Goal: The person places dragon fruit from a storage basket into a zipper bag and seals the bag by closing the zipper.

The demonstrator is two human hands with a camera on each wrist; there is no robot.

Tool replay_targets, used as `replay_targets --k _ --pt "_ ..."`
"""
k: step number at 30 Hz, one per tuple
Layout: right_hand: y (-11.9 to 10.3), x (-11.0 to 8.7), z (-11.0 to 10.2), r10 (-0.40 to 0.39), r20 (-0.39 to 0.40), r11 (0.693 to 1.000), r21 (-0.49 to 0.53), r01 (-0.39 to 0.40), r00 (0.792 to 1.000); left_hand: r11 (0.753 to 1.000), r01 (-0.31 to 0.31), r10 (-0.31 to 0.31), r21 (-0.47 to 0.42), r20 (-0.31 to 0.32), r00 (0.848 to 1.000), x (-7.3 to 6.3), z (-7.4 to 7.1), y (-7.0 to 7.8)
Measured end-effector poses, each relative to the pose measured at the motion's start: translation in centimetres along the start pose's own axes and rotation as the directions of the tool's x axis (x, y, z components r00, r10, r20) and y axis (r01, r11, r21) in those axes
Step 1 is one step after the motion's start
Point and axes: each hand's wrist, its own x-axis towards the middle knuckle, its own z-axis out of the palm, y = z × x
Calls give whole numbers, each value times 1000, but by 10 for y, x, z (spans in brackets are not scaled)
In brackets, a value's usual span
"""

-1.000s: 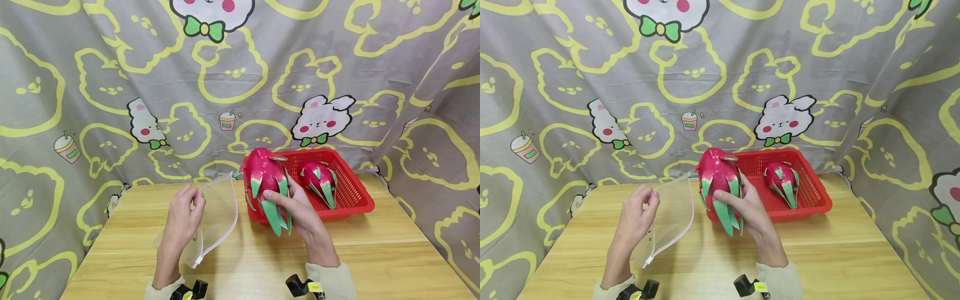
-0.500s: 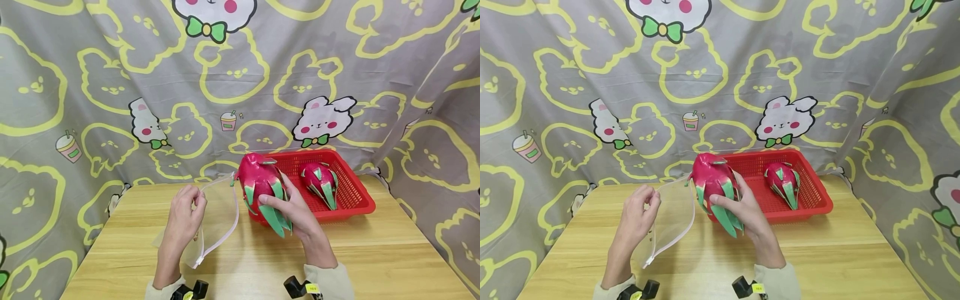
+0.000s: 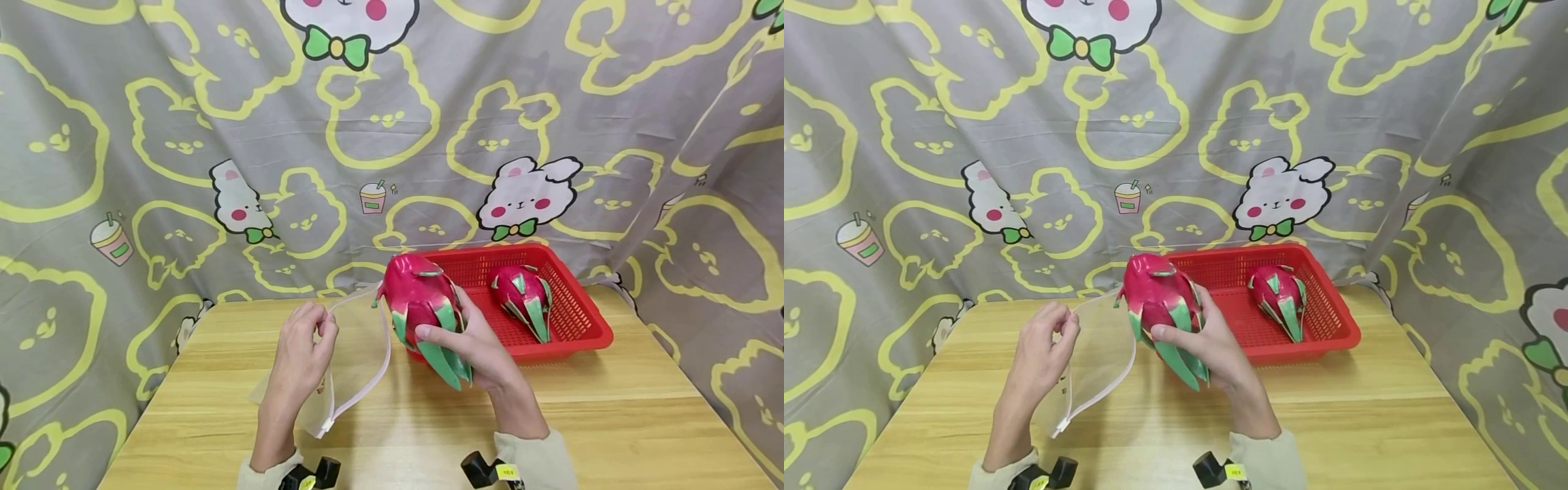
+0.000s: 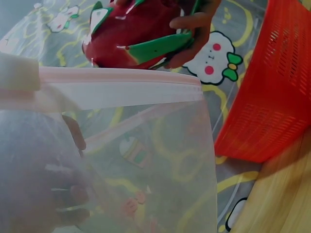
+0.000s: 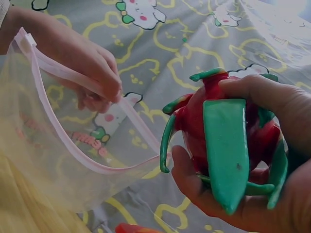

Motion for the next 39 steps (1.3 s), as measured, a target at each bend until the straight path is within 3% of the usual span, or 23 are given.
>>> replay_targets --k 7,13,22,32,39 --pt "0 0 2 7 -27 1000 -14 -7 1000 1000 5 -5 -5 5 1000 0 0 0" --pt "-2 -2 -1 29 -30 998 53 -28 999 1000 13 -13 -15 17 1000 0 0 0" --pt "-1 -2 -2 -25 80 998 54 20 996 1000 15 -15 -20 12 1000 1 0 0" --pt "-1 -3 3 -27 80 996 -79 33 996 1000 16 -16 -5 18 1000 1 1 -1" --pt "0 -1 10 7 47 996 -94 -3 999 1000 26 -26 -6 18 999 0 0 -1"
